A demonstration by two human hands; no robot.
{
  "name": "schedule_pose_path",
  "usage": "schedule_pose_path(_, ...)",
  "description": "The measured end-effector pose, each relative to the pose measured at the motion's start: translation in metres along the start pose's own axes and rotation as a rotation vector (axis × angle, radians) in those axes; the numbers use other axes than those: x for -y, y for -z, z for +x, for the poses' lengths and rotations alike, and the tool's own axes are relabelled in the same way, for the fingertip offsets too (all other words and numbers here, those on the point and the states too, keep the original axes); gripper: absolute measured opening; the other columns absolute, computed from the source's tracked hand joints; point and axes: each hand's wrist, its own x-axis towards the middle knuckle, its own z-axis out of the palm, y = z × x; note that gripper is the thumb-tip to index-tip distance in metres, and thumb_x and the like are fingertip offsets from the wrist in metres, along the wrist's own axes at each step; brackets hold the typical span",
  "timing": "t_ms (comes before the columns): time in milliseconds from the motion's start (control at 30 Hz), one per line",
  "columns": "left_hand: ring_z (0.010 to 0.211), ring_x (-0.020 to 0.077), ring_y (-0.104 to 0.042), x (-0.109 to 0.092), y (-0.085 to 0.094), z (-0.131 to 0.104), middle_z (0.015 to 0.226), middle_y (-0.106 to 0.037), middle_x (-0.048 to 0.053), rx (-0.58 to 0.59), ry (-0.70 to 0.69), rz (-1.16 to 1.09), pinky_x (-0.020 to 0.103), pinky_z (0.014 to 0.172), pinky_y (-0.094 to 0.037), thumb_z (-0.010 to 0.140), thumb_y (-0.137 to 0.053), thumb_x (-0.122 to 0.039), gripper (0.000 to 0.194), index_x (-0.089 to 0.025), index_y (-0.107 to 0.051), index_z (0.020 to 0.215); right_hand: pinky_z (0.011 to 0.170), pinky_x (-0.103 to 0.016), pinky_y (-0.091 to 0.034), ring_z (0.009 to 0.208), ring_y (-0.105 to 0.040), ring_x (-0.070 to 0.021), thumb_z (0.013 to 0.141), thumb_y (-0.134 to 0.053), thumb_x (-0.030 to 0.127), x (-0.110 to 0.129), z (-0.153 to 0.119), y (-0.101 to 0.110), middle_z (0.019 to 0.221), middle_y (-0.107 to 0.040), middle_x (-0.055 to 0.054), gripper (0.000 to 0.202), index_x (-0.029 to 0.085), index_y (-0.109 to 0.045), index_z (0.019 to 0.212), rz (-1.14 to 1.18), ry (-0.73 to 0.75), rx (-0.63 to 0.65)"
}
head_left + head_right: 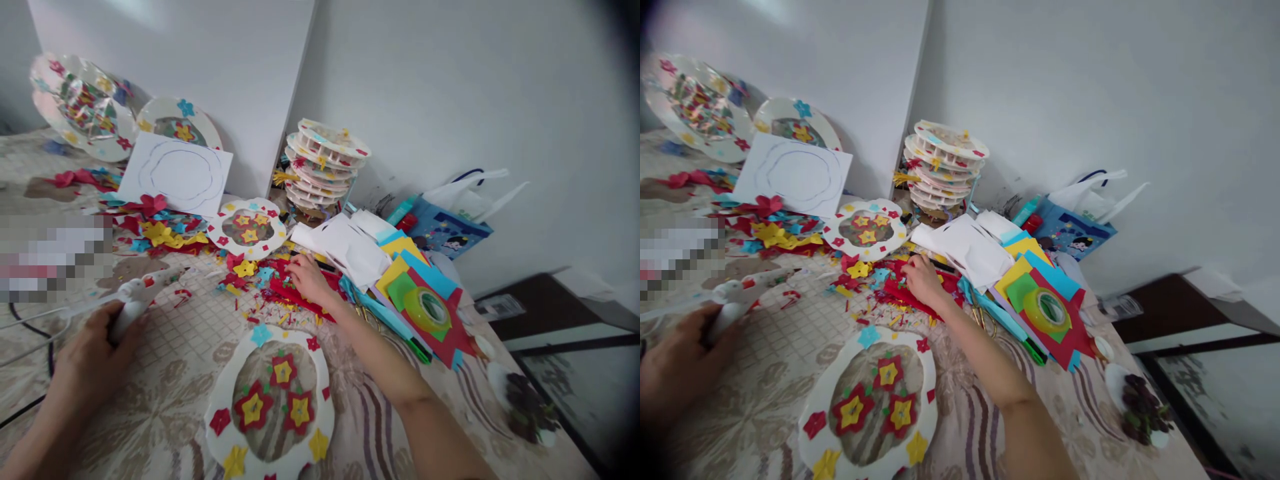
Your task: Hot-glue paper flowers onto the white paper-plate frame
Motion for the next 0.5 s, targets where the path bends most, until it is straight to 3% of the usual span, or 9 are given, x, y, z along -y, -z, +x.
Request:
schedule_pose_path(133, 0.091, 0.0285, -0.058, -0.001, 0.002, 0.0, 0.101, -0.06, 0.015, 0.012, 0.001, 0.001, 0.041, 0.084, -0.047, 0.076, -0.03, -0.056, 0.07, -0.009, -0.044, 0.127, 0.089, -0.038, -0.04, 0.094, -0.045, -0.0216, 0.082, -0.049, 0.006, -0.005, 0.005, 0.0, 0.093, -0.054, -0.009, 0.021, 0.017, -0.066, 0.088, -0.005, -0.021, -0.044)
schedule_pose_path(500, 0.09, 0.0274, -0.059, -0.003, 0.002, -0.002, 0.102, -0.06, 0.015, 0.011, 0.012, -0.025, 0.04, 0.083, -0.047, 0.075, -0.033, -0.056, 0.069, -0.01, -0.046, 0.124, 0.084, -0.036, -0.042, 0.089, -0.045, -0.021, 0.084, -0.053, 0.01, -0.015, 0.025, -0.007, 0.085, -0.055, -0.007, 0.014, 0.016, -0.065, 0.083, -0.073, -0.004, 0.004)
